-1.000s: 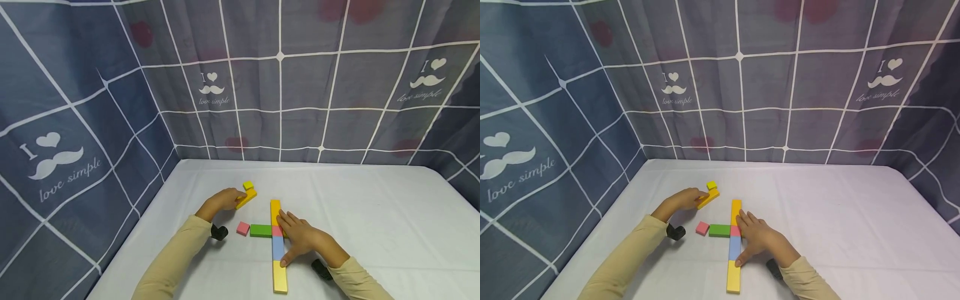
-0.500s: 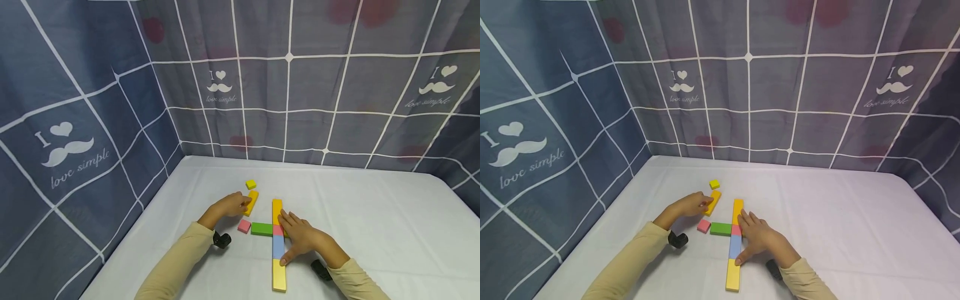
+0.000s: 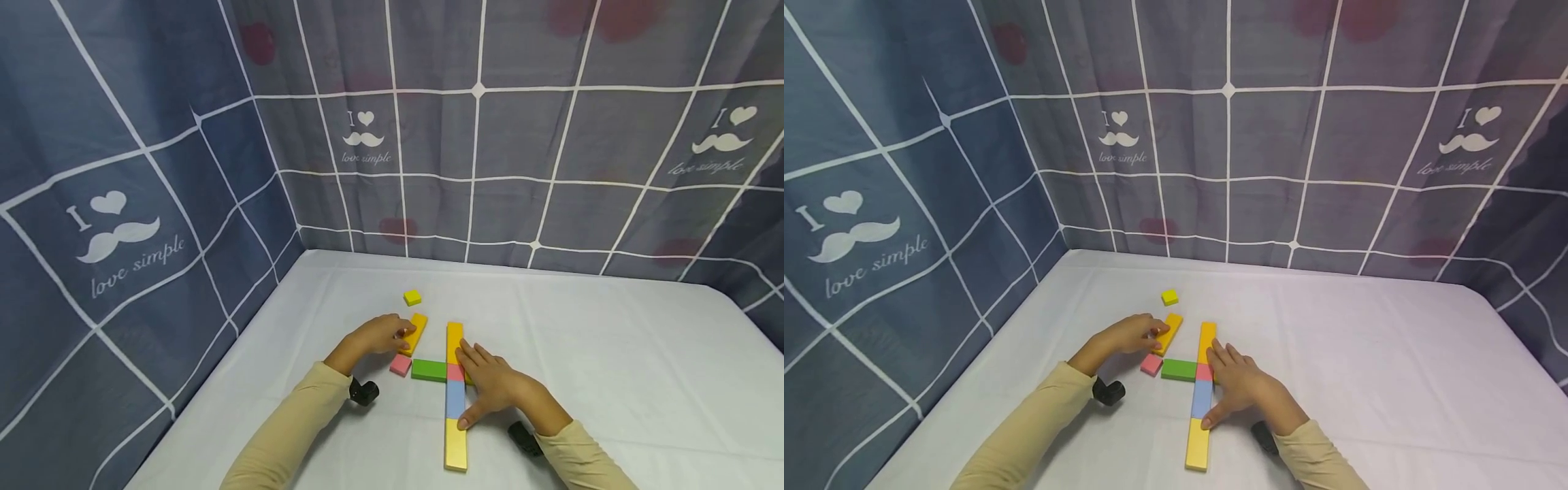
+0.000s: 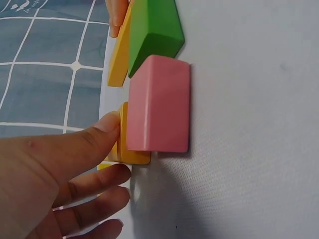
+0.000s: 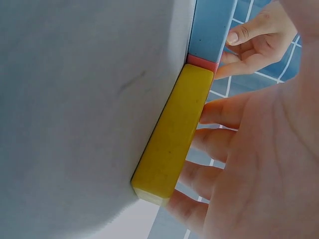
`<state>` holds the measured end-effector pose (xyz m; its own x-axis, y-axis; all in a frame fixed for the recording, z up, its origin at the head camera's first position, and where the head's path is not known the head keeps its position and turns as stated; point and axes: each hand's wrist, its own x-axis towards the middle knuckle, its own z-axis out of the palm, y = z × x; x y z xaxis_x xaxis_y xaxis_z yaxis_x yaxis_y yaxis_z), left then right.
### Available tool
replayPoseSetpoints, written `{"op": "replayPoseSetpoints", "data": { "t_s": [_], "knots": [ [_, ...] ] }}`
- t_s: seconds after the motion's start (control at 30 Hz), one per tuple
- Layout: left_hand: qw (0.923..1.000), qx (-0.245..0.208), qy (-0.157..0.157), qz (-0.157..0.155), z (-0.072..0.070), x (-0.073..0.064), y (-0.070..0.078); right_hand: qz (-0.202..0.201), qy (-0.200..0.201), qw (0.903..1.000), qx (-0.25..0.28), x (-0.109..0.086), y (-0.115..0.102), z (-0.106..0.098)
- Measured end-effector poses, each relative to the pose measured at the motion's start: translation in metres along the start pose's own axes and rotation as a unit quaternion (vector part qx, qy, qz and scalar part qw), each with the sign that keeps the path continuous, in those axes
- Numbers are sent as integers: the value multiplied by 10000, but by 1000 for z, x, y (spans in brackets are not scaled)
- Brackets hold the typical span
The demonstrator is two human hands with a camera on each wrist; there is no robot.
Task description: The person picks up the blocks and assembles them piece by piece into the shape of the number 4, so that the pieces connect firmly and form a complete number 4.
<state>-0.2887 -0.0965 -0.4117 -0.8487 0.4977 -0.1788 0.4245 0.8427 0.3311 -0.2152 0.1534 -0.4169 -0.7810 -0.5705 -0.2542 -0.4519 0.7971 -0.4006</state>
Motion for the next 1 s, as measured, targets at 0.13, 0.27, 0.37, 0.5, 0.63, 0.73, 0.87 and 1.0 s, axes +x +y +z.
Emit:
{"op": "replayPoseSetpoints", "data": {
  "t_s": [0.13, 0.27, 0.37, 0.5, 0.63, 0.73, 0.87, 1.0],
  "knots": [
    [10000, -69, -8, 14, 0, 0, 2, 7, 33, 10000, -25, -1, 0, 0],
    [9999, -153, 7, 19, 1, -1, 3, 36, 31, 10000, -26, -1, 1, 1],
    [9999, -169, 37, 2, 1, -2, 3, 9, 20, 10000, 4, -1, 1, 1],
    [9999, -155, 35, -29, 1, -3, 2, 8, -10, 10000, 18, 1, 1, 0],
    [9998, -191, 17, -79, 2, -3, 2, 28, -50, 10000, -42, 1, 1, -1],
    [9997, -211, 28, -120, 2, -3, 3, -8, -46, 10000, -74, 0, 0, -2],
    [9997, -199, 26, -116, 2, -2, 3, -4, -32, 10000, -50, 0, -1, -1],
    [9997, -220, 24, -89, 4, -2, 2, -3, -20, 10000, -52, 0, -1, 0]
  ]
}}
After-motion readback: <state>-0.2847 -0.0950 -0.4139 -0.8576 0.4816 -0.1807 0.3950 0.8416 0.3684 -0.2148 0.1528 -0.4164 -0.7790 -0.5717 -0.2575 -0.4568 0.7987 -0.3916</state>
